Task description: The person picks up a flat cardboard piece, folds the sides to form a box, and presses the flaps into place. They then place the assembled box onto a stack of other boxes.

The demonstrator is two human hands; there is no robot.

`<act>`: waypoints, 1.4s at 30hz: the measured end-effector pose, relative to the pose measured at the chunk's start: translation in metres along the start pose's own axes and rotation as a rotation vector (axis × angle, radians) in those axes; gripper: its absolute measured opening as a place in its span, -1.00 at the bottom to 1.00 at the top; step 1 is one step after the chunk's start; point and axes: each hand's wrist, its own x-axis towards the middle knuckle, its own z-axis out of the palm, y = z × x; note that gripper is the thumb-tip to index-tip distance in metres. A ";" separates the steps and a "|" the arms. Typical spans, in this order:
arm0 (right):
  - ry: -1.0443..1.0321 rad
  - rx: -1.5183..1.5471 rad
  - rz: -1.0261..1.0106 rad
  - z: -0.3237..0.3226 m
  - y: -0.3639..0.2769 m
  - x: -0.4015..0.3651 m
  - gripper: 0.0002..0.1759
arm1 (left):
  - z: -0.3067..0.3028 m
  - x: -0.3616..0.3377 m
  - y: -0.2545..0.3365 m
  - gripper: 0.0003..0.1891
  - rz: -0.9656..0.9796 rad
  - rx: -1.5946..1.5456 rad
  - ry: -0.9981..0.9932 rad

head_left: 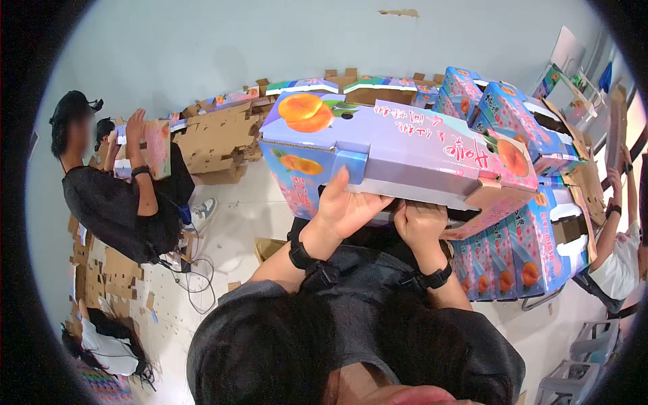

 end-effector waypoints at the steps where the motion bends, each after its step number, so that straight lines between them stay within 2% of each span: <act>1: 0.008 0.001 -0.009 -0.001 -0.001 0.000 -0.84 | -0.003 -0.001 -0.001 -0.15 0.010 0.018 -0.007; 6: -0.143 0.165 0.054 -0.021 0.006 -0.004 -0.91 | -0.013 -0.003 -0.002 -0.14 0.005 0.092 -0.065; 9: -0.201 0.614 0.252 -0.048 0.008 0.004 -0.95 | -0.010 -0.002 0.001 -0.12 0.022 0.115 -0.008; 13: -0.533 1.418 0.477 -0.085 0.026 0.020 -0.83 | -0.011 0.008 0.007 -0.15 0.008 0.195 0.004; 14: -0.659 1.465 0.392 -0.085 0.041 0.015 -0.72 | -0.010 0.011 0.008 -0.18 0.020 0.192 0.008; 17: -0.755 1.758 0.790 -0.088 0.040 0.010 -0.59 | -0.011 0.016 0.012 -0.19 0.021 0.189 0.021; 18: -0.722 1.836 0.830 -0.083 0.038 0.006 -0.42 | -0.014 0.016 0.012 -0.19 0.033 0.190 0.037; 21: -0.433 2.095 0.860 -0.067 0.026 -0.004 -0.28 | -0.022 0.008 0.010 -0.15 0.034 0.155 -0.001; 22: -0.419 1.992 0.902 -0.064 0.025 -0.006 -0.06 | -0.023 0.005 0.009 -0.12 0.021 0.144 -0.015; 25: -0.100 2.100 0.818 -0.056 0.010 -0.009 0.03 | -0.026 -0.005 0.008 -0.04 -0.014 0.118 -0.046; 26: -0.042 2.045 0.909 -0.056 0.008 -0.013 0.13 | -0.024 -0.008 0.009 0.00 -0.021 0.115 -0.051; 29: -0.063 2.125 0.754 -0.056 0.007 0.002 0.17 | -0.024 -0.017 0.010 0.09 -0.042 0.106 -0.071; 30: -0.069 2.139 0.773 -0.059 0.010 0.006 0.17 | -0.025 -0.020 0.011 0.09 -0.038 0.107 -0.091; 32: -0.078 2.217 0.609 -0.050 0.024 0.003 0.14 | -0.023 -0.024 0.009 0.06 -0.027 0.073 -0.120; 35: -0.040 2.327 0.472 -0.037 0.036 0.013 0.00 | -0.025 -0.029 0.003 0.00 0.009 -0.007 -0.101; 37: 0.050 2.315 0.671 -0.033 0.038 0.014 -0.06 | -0.010 -0.027 0.001 -0.03 0.059 0.128 -0.059; 38: 0.048 2.401 0.655 -0.030 0.038 0.014 -0.10 | -0.004 -0.026 0.001 -0.04 0.086 0.198 -0.038; 41: 0.021 2.203 0.836 -0.028 0.043 0.009 -0.13 | -0.003 -0.026 0.005 -0.10 0.084 0.241 0.017; 42: 0.059 2.205 0.811 -0.028 0.043 0.009 -0.17 | -0.005 -0.026 0.005 -0.11 0.076 0.241 0.000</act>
